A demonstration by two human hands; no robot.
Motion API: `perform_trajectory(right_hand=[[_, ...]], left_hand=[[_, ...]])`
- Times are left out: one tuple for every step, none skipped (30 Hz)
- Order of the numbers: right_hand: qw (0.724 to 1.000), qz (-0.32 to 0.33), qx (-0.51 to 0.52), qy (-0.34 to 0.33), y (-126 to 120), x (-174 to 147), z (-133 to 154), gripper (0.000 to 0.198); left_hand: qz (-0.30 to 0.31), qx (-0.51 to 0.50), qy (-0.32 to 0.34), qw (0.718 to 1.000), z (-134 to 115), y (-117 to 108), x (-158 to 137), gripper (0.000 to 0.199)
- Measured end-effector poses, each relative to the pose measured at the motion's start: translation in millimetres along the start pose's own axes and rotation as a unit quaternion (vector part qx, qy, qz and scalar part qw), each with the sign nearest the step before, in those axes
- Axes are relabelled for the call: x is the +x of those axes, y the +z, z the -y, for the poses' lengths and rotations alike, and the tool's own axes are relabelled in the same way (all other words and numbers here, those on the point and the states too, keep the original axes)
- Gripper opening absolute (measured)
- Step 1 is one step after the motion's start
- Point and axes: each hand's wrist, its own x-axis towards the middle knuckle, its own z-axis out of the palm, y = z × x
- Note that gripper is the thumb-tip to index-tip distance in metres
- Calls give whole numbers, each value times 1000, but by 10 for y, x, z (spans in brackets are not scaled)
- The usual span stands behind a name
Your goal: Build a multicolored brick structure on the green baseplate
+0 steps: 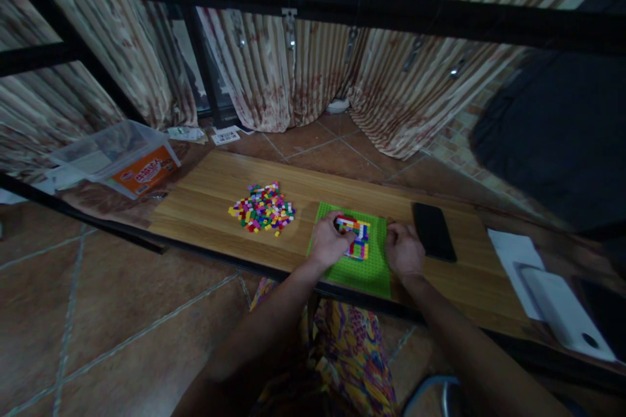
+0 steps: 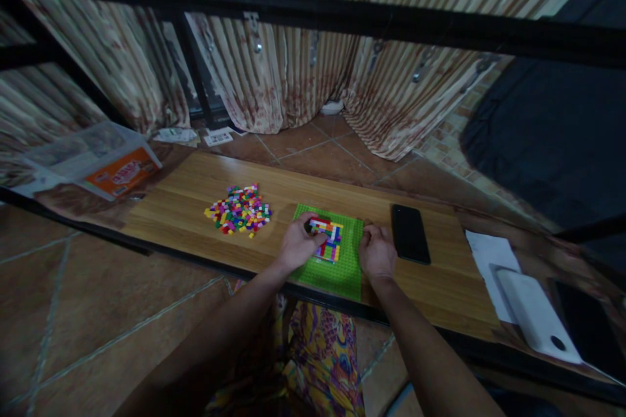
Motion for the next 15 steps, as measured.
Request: perform_trajectory(right_hand=[[1000, 1, 0, -1, 2, 0, -3, 23], [1000, 1, 0, -2, 2, 0, -4, 23], [1000, 2, -1, -4, 2, 0, -4, 22], [1000, 3, -1, -6, 0, 0, -3, 22], [1000, 4, -1, -7, -2, 0, -1, 22], [1000, 3, -2, -8, -4, 0, 3, 22], [1000, 2, -2, -8, -7, 0, 6, 22], [1000, 0, -2, -8, -9, -1, 9, 22], [1000, -1, -2, -8, -12, -2, 12, 22], [1000, -3, -2, -7, -14, -3, 14, 22], [1000, -4, -2, -7, -16, -4, 15, 22], [1000, -4, -1, -8, -17, -4, 14, 22], [1000, -3, 0, -9, -18, -4, 13, 22], [1000, -3, 1, -10, -18, -4, 10, 22], [1000, -2, 1, -12, -18, -2, 7, 22]], left_hand=[[-5, -3, -2, 1000, 3, 18, -2, 48], [-9, -5, -3, 1000, 3, 32, -5, 47], [-14, -6, -3, 1000, 2, 40, -10, 47], [-18, -6, -1, 1000, -1, 43, -15, 47], [-20, -5, 2, 1000, -4, 40, -20, 47], [-20, -4, 5, 1000, -6, 31, -26, 47], [-16, -6, 9, 1000, -5, 17, -33, 49], [-9, -10, 12, 1000, 0, 0, -39, 51], [-2, -15, 15, 1000, 10, -19, -47, 53], [6, -21, 19, 1000, 24, -39, -54, 56], [13, -27, 24, 999, 44, -59, -61, 60], [20, -33, 28, 999, 68, -79, -67, 63], [26, -41, 32, 998, 96, -97, -69, 65], [31, -52, 35, 998, 125, -113, -68, 66], [35, -69, 38, 996, 156, -125, -60, 64]])
